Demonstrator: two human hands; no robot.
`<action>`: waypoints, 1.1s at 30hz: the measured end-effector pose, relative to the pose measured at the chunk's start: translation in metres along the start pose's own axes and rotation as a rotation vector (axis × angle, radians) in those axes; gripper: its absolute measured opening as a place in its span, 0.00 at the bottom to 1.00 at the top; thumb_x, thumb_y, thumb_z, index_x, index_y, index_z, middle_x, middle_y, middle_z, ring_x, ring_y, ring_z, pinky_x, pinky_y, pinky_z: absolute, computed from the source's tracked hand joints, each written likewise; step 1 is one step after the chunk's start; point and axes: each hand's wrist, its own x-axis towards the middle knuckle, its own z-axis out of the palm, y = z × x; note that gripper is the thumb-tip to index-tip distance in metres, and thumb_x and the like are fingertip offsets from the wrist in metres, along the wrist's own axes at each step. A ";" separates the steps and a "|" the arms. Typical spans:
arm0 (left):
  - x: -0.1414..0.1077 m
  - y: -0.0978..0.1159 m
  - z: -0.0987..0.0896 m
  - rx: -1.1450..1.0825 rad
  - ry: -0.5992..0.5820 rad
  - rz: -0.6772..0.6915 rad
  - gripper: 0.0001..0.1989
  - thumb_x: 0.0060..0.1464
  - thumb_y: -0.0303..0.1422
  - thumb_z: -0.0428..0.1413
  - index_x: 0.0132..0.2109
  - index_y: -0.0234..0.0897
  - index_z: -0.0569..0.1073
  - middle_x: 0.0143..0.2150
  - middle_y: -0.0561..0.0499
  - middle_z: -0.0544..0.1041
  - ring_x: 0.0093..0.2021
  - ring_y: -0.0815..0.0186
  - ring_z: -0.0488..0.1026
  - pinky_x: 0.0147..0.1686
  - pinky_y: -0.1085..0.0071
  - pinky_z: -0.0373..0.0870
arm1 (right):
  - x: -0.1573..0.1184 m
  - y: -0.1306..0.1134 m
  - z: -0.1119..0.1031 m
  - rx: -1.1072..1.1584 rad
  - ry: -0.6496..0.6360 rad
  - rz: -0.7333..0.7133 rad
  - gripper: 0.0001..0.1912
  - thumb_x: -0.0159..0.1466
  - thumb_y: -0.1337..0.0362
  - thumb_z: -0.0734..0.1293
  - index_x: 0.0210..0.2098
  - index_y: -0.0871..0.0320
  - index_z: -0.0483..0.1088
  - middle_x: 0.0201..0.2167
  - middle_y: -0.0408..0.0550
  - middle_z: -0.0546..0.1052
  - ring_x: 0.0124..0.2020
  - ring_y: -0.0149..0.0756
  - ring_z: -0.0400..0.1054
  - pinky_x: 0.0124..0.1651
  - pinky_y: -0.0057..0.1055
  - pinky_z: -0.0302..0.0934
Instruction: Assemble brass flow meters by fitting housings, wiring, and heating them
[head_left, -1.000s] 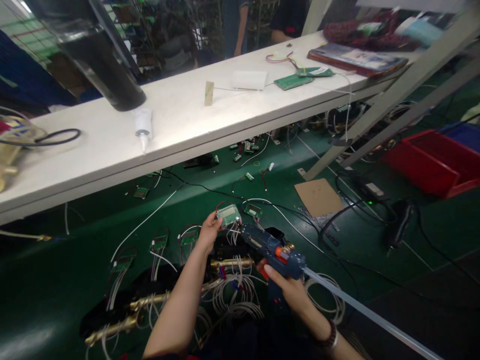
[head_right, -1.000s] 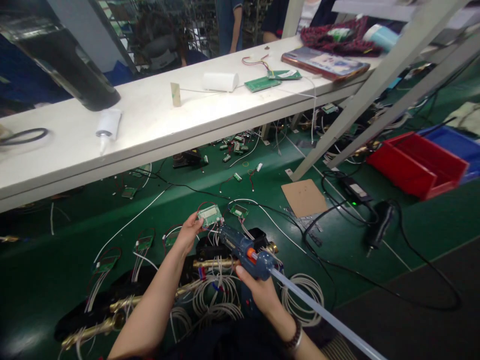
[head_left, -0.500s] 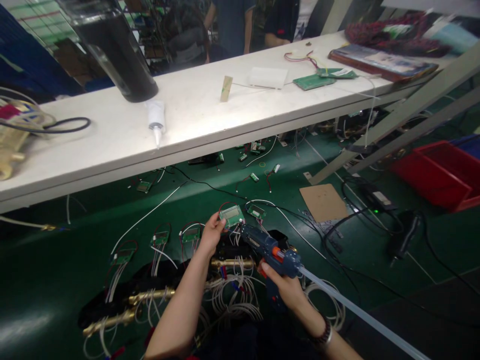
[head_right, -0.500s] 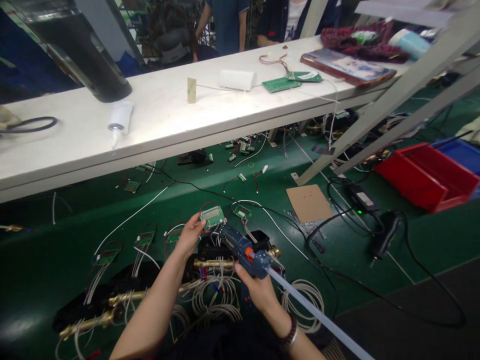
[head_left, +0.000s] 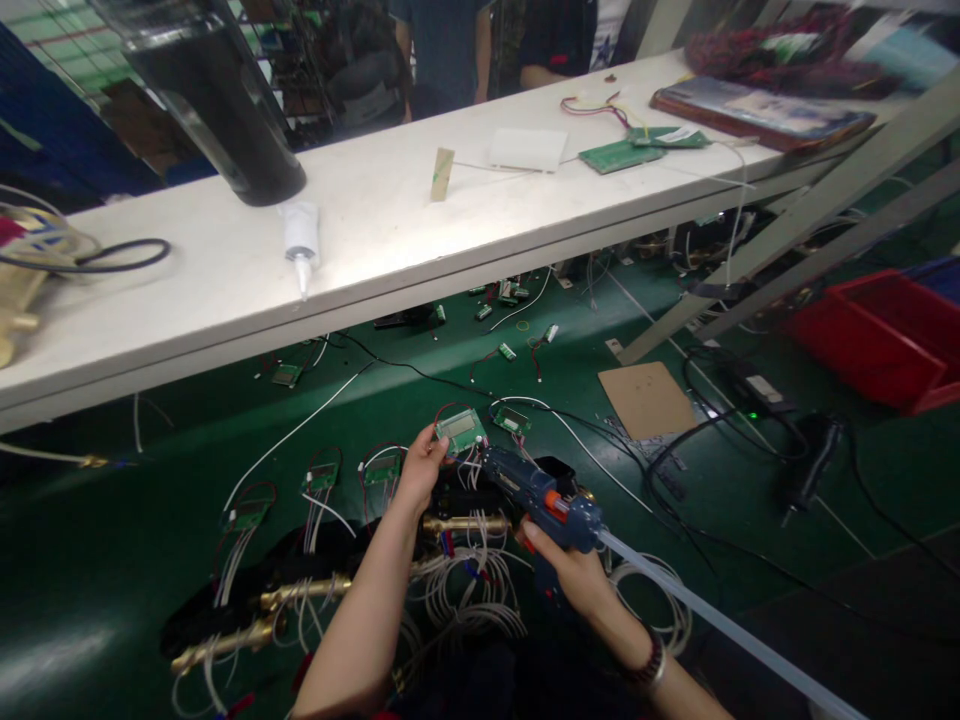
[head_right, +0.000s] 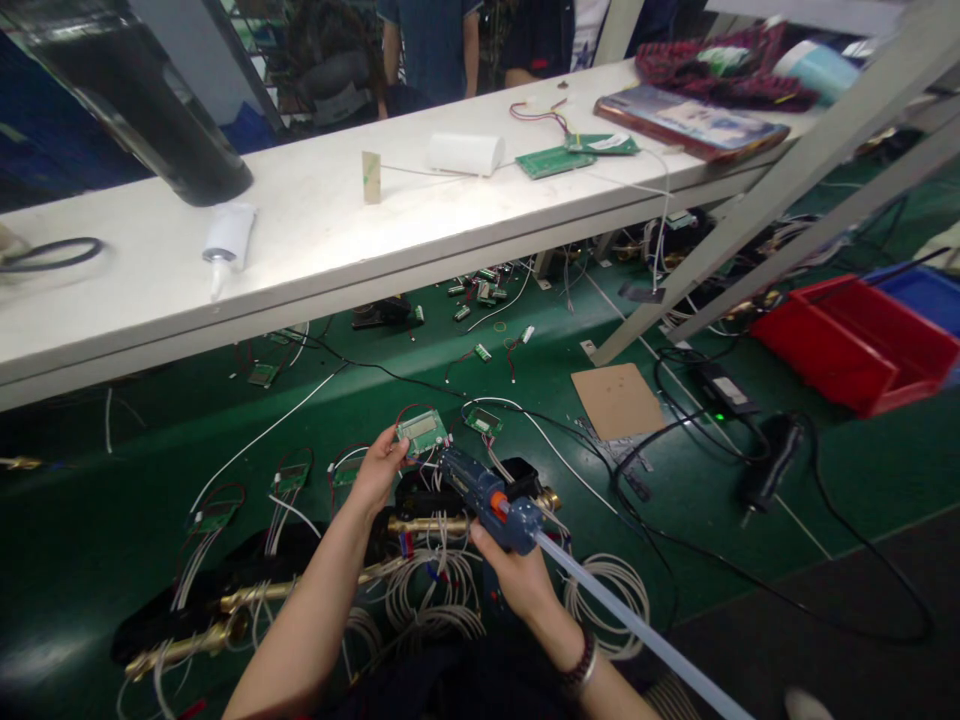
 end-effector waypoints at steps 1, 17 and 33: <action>0.000 -0.001 0.000 -0.001 0.000 0.000 0.35 0.35 0.44 0.66 0.51 0.31 0.70 0.38 0.46 0.75 0.31 0.69 0.68 0.28 0.76 0.66 | 0.000 0.001 0.000 -0.003 -0.002 -0.002 0.31 0.41 0.37 0.71 0.29 0.59 0.76 0.31 0.53 0.78 0.39 0.52 0.71 0.52 0.51 0.61; 0.001 -0.003 -0.004 -0.018 -0.006 -0.008 0.34 0.37 0.43 0.66 0.51 0.31 0.71 0.40 0.45 0.75 0.31 0.68 0.68 0.28 0.76 0.66 | -0.002 -0.006 -0.007 -0.045 0.018 -0.080 0.29 0.45 0.39 0.70 0.29 0.59 0.76 0.30 0.54 0.78 0.36 0.50 0.72 0.47 0.48 0.65; 0.001 -0.003 -0.006 -0.008 -0.022 -0.013 0.34 0.36 0.44 0.66 0.51 0.33 0.71 0.41 0.45 0.75 0.33 0.67 0.69 0.29 0.76 0.67 | 0.002 -0.008 -0.007 -0.074 0.058 -0.105 0.28 0.45 0.39 0.70 0.29 0.59 0.76 0.29 0.52 0.78 0.34 0.48 0.72 0.43 0.44 0.67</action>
